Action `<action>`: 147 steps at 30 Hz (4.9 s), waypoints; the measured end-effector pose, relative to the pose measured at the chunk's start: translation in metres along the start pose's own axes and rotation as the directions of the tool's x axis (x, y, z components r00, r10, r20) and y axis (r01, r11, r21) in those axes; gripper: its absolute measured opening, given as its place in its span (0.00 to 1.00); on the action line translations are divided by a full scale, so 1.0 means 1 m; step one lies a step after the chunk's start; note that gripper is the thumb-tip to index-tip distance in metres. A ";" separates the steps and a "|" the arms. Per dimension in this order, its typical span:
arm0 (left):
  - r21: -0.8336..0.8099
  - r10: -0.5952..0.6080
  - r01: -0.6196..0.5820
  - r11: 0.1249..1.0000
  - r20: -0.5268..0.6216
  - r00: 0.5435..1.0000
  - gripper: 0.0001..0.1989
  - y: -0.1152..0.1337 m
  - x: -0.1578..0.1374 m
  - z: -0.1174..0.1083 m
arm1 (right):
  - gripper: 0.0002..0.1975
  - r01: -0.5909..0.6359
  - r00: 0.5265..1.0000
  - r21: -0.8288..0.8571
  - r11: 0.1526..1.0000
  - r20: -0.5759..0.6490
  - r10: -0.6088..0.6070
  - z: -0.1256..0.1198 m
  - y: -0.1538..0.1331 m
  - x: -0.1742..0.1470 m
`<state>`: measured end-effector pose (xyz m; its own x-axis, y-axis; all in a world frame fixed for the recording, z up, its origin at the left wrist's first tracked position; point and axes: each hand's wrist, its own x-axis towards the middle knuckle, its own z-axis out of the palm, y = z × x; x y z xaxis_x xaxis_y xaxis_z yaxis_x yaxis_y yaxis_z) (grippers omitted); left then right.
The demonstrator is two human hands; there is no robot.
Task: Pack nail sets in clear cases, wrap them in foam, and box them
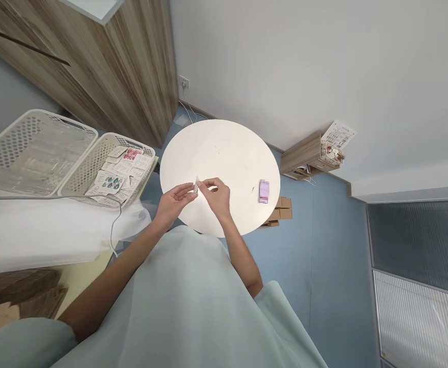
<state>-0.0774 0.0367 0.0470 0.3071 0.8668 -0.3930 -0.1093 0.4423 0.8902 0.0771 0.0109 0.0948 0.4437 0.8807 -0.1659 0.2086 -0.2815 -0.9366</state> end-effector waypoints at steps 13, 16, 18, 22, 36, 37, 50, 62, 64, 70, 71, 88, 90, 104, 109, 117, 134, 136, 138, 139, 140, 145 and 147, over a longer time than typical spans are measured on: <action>-0.067 0.015 -0.020 0.998 -0.077 0.997 0.34 0.011 -0.009 -0.001 | 0.17 -0.057 0.998 0.077 0.995 -0.015 0.058 -0.026 0.005 0.012; -0.092 -0.025 0.021 0.996 -0.041 0.999 0.33 0.010 -0.008 -0.003 | 0.16 -0.063 0.998 0.103 0.993 -0.004 0.064 -0.028 0.006 0.011; -0.147 -0.066 0.065 0.987 -0.002 0.998 0.33 0.007 -0.006 -0.006 | 0.16 -0.062 0.998 0.128 0.990 0.010 0.061 -0.030 0.007 0.010; -0.260 -0.135 0.182 0.948 0.188 0.973 0.33 0.006 -0.005 -0.008 | 0.17 -0.057 0.996 0.162 0.985 0.079 0.045 -0.033 0.008 0.010; -0.245 -0.105 0.236 0.940 0.453 0.885 0.42 0.009 -0.019 0.002 | 0.19 -0.079 0.981 0.336 0.939 0.195 0.012 -0.024 0.016 0.003; -0.240 -0.103 0.224 0.945 0.429 0.897 0.41 0.008 -0.019 0.002 | 0.19 -0.079 0.985 0.303 0.950 0.171 0.028 -0.024 0.017 0.003; -0.051 -0.067 0.068 0.996 0.035 0.997 0.41 0.004 -0.019 -0.001 | 0.20 -0.019 0.995 0.123 0.992 0.095 0.008 -0.020 0.008 -0.019; 0.054 0.037 -0.036 0.998 -0.017 0.999 0.46 -0.016 -0.015 -0.004 | 0.16 0.020 1.000 0.021 1.000 0.021 -0.020 -0.013 0.018 -0.019; 0.050 0.039 -0.038 0.998 -0.034 0.999 0.43 -0.014 -0.016 -0.004 | 0.17 0.015 1.000 0.009 1.000 0.007 -0.015 -0.018 0.018 -0.017; 0.076 0.049 -0.042 0.996 -0.094 0.994 0.35 -0.003 -0.019 -0.005 | 0.18 0.001 0.999 0.037 0.999 0.039 -0.002 -0.032 0.019 -0.010; 0.083 0.046 -0.038 0.996 -0.096 0.994 0.34 -0.002 -0.020 -0.005 | 0.18 0.002 0.999 0.045 0.999 0.050 -0.004 -0.034 0.019 -0.009; 0.132 0.020 -0.008 0.991 -0.094 0.995 0.33 -0.009 -0.010 -0.007 | 0.20 0.036 0.994 0.039 0.999 0.105 -0.039 -0.037 0.032 0.002; 0.175 -0.030 0.044 0.984 -0.084 0.996 0.31 -0.010 -0.006 -0.009 | 0.20 0.059 0.993 0.026 0.998 0.097 -0.061 -0.038 0.033 0.000; 0.241 -0.215 0.192 0.951 0.072 0.974 0.26 0.020 0.016 0.003 | 0.21 -0.038 0.975 0.120 0.992 0.223 0.011 -0.055 0.032 -0.020; 0.326 -0.096 0.065 0.943 0.081 0.992 0.22 0.028 0.015 0.009 | 0.18 0.049 0.986 0.040 0.998 0.160 -0.055 -0.067 0.035 -0.030; 0.371 0.049 -0.096 0.924 0.134 0.990 0.24 0.021 0.010 0.023 | 0.15 0.079 0.988 -0.018 0.997 0.135 -0.076 -0.079 0.049 -0.035; 0.410 -0.032 -0.022 0.912 0.123 0.992 0.31 -0.002 0.003 0.031 | 0.20 0.044 0.998 0.046 0.998 0.046 -0.046 -0.097 0.058 -0.023; 0.377 -0.167 0.119 0.918 0.097 0.981 0.35 -0.002 0.005 0.033 | 0.19 0.076 0.996 0.029 0.997 0.053 -0.077 -0.097 0.060 -0.029; 0.338 -0.259 0.215 0.916 0.092 0.961 0.37 0.000 0.008 0.038 | 0.19 0.113 0.991 -0.006 0.994 0.077 -0.112 -0.097 0.063 -0.034; 0.322 -0.277 0.234 0.917 0.092 0.956 0.36 0.001 0.009 0.041 | 0.20 0.130 0.988 -0.027 0.991 0.092 -0.128 -0.096 0.064 -0.036; 0.310 -0.277 0.236 0.921 0.093 0.956 0.35 0.001 0.010 0.044 | 0.20 0.147 0.984 -0.047 0.988 0.106 -0.141 -0.096 0.066 -0.038; 0.303 -0.152 0.115 0.946 0.102 0.983 0.30 0.005 0.012 0.057 | 0.19 0.180 0.978 -0.118 0.977 0.125 -0.166 -0.097 0.075 -0.043; 0.337 -0.090 0.057 0.940 0.084 0.992 0.29 0.005 0.012 0.061 | 0.18 0.175 0.979 -0.125 0.976 0.128 -0.160 -0.100 0.080 -0.043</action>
<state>-0.0169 0.0358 0.0610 0.3940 0.8009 -0.4509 0.2338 0.3872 0.8919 0.1615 -0.0875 0.0576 0.2896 0.9557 -0.0524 0.3907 -0.1680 -0.9050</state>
